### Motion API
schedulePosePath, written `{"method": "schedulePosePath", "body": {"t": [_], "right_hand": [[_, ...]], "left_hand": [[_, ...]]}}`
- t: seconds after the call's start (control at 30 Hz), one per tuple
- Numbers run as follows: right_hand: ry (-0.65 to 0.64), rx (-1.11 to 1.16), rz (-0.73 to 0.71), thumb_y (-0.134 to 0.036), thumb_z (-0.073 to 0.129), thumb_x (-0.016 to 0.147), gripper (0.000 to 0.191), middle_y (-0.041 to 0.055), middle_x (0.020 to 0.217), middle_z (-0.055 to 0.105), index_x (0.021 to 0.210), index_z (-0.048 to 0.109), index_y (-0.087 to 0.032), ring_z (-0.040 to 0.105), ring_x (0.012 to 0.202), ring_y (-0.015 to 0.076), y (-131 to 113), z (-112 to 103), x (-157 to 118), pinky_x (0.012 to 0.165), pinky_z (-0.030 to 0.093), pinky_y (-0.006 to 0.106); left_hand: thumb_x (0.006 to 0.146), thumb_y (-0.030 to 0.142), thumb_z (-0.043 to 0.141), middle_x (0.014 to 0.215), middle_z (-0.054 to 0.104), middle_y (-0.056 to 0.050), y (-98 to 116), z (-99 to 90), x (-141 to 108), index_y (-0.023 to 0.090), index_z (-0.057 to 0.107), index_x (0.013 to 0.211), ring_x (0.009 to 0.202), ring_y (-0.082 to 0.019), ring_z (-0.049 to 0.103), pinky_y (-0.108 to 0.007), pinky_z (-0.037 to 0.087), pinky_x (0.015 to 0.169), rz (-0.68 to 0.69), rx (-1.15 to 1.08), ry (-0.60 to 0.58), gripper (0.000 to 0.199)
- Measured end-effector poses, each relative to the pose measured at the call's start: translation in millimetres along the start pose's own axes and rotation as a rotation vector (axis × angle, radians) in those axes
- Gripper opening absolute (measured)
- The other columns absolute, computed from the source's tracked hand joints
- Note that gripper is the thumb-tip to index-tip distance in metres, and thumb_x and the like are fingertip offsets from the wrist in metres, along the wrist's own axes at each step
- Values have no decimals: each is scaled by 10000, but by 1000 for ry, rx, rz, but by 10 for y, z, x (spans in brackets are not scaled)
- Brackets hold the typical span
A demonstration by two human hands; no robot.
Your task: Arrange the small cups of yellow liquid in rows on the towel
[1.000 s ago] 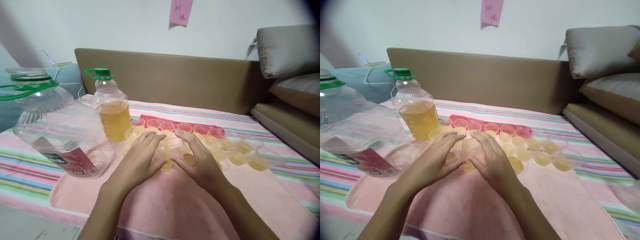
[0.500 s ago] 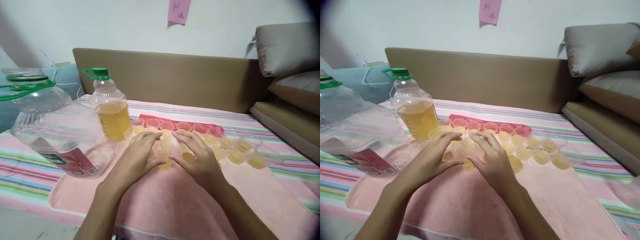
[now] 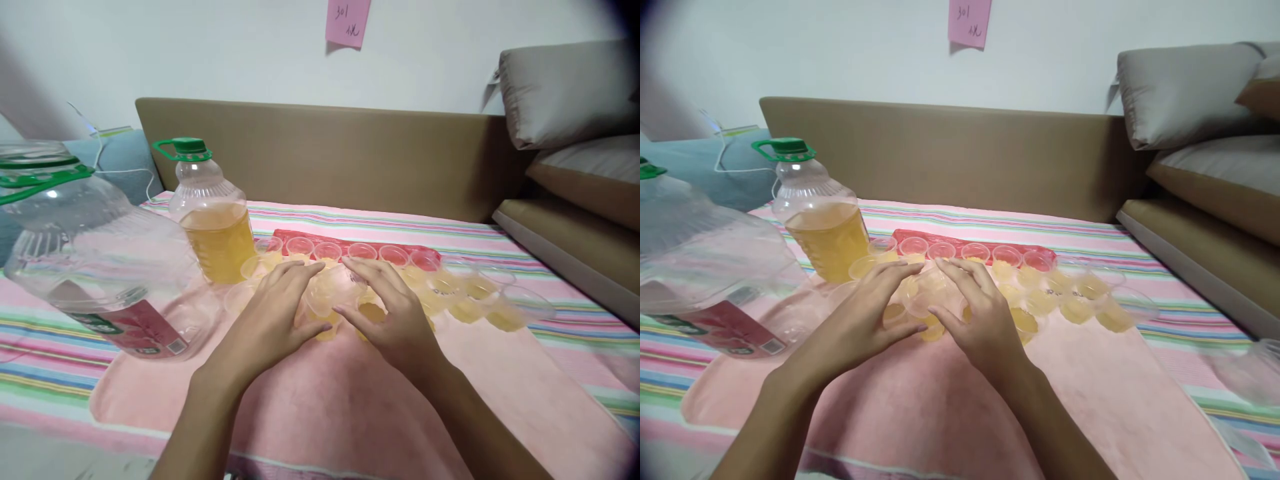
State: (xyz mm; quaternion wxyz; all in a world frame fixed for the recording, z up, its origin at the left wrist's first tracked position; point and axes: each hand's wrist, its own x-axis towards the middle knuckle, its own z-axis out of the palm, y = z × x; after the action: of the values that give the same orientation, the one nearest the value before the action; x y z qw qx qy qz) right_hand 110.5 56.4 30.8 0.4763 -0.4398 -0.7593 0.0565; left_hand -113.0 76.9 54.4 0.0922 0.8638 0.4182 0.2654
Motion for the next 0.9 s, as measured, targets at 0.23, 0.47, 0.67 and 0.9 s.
{"method": "schedulePosePath", "body": {"t": [0.23, 0.47, 0.67, 0.9], "right_hand": [[1, 45, 19, -274, 773, 955, 535, 77, 1390, 621, 1463, 608, -306, 657, 1236, 268, -31, 17, -12, 1064, 589, 465], [35, 47, 30, -254, 683, 1005, 422, 64, 1319, 662, 1422, 647, -303, 647, 1239, 254, -73, 29, 6, 1068, 582, 462], [63, 115, 112, -251, 706, 984, 737, 32, 1334, 655, 1628, 384, -408, 681, 1150, 237, -88, 54, -36, 977, 622, 448], [65, 87, 118, -262, 706, 992, 656, 22, 1347, 645, 1583, 463, -408, 691, 1117, 225, -81, 48, -31, 962, 615, 434]], "left_hand": [[962, 248, 694, 1490, 590, -87, 9, 39, 11, 276, 435, 1482, 1406, -291, 536, -513, 464, 1173, 39, -13, 31, 581], [958, 222, 659, 1518, 563, -88, 37, 30, 7, 267, 398, 1508, 1434, -291, 500, -524, 439, 1200, 32, -15, 22, 611], [970, 244, 656, 1504, 577, -83, 23, 48, -9, 283, 373, 1523, 1438, -309, 500, -533, 436, 1196, 27, 10, 28, 622], [1018, 441, 659, 1284, 643, -83, 56, -22, 39, 229, 527, 1284, 1203, -270, 594, -434, 478, 1025, 94, -43, 184, 365]]}}
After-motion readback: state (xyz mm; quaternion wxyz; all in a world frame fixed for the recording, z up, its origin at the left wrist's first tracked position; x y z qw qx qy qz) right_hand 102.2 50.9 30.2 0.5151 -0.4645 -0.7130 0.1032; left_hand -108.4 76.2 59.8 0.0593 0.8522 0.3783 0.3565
